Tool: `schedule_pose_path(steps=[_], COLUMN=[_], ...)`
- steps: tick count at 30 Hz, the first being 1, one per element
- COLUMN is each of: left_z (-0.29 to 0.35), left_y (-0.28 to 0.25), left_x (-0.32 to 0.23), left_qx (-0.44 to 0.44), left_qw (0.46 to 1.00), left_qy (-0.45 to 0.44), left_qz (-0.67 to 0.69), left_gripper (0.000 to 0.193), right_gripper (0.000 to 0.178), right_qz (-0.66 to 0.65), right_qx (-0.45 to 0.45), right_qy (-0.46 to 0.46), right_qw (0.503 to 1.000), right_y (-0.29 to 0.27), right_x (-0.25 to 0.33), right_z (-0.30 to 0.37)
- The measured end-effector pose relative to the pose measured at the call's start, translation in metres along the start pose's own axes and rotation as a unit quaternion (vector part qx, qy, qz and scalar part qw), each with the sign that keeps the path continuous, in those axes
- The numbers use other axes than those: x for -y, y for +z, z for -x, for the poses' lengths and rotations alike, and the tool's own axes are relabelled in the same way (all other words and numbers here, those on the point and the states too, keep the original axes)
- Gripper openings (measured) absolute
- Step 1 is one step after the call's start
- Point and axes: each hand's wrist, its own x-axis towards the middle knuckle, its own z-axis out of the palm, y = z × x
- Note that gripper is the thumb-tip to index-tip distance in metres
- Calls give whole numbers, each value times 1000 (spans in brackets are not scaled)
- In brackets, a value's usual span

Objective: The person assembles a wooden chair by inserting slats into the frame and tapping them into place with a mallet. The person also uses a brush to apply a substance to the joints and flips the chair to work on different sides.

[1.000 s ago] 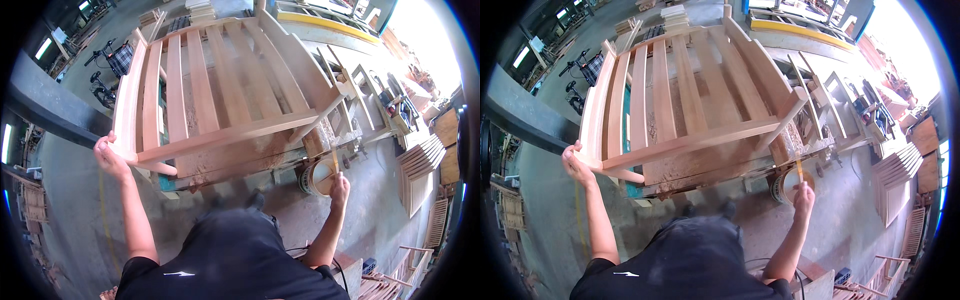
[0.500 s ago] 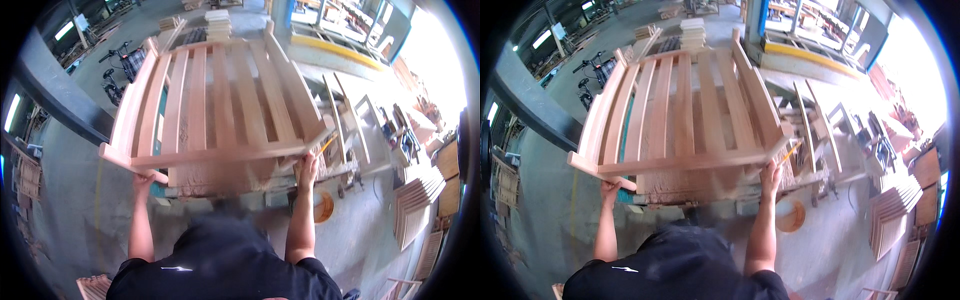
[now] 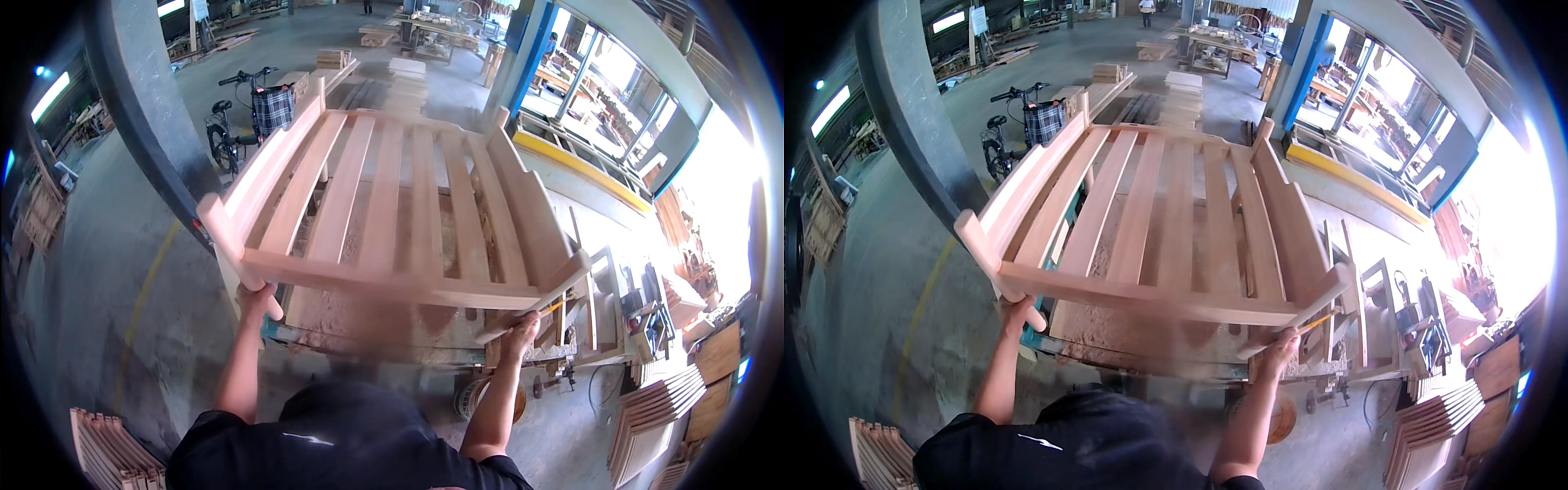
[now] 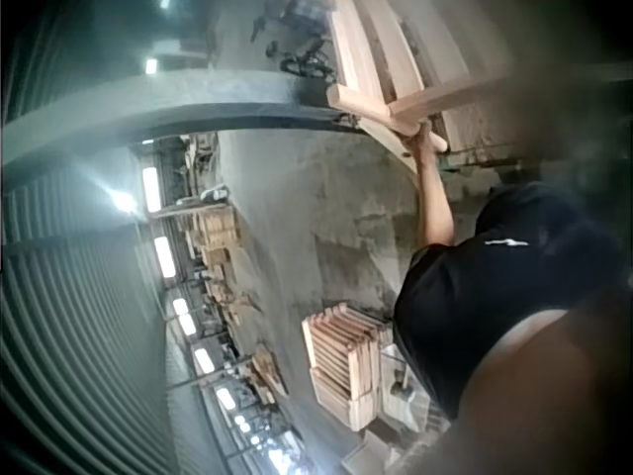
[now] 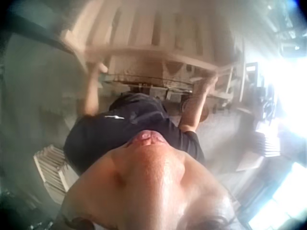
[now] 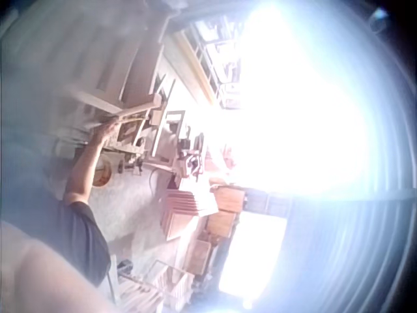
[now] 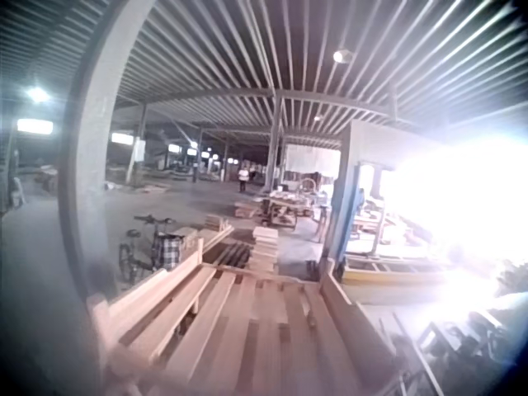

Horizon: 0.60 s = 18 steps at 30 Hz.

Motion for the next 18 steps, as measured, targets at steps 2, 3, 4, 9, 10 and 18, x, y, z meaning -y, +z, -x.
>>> schedule_pose_path(steps=[2,3,4,9,10,18], left_z=[-4,-2,-2,-41,-54,-152], left_y=[-2,-5,-1,8,12,76], left_x=[-36,-56,-79,-153,-166,-278], left_qx=[-10,-15,-25,-6,1,59], left_qw=[1000,1000,999,998,997,987], left_qy=[-8,-14,20,51,67,113], left_qz=[-10,-17,-5,-20,-24,-93], left_gripper=[21,19,16,15,16,17], right_gripper=[62,63,66,73,75,47], right_qz=[-30,-10,86,75,75,-22], right_qx=[-29,-81,-105,-132,-125,-152], right_qy=[26,99,96,6,8,-95], right_qw=[999,992,986,988,989,984], right_y=[22,36,26,88,95,145], right_x=[43,72,79,166,174,209], right_z=[-14,-19,-31,-59,-67,-43])
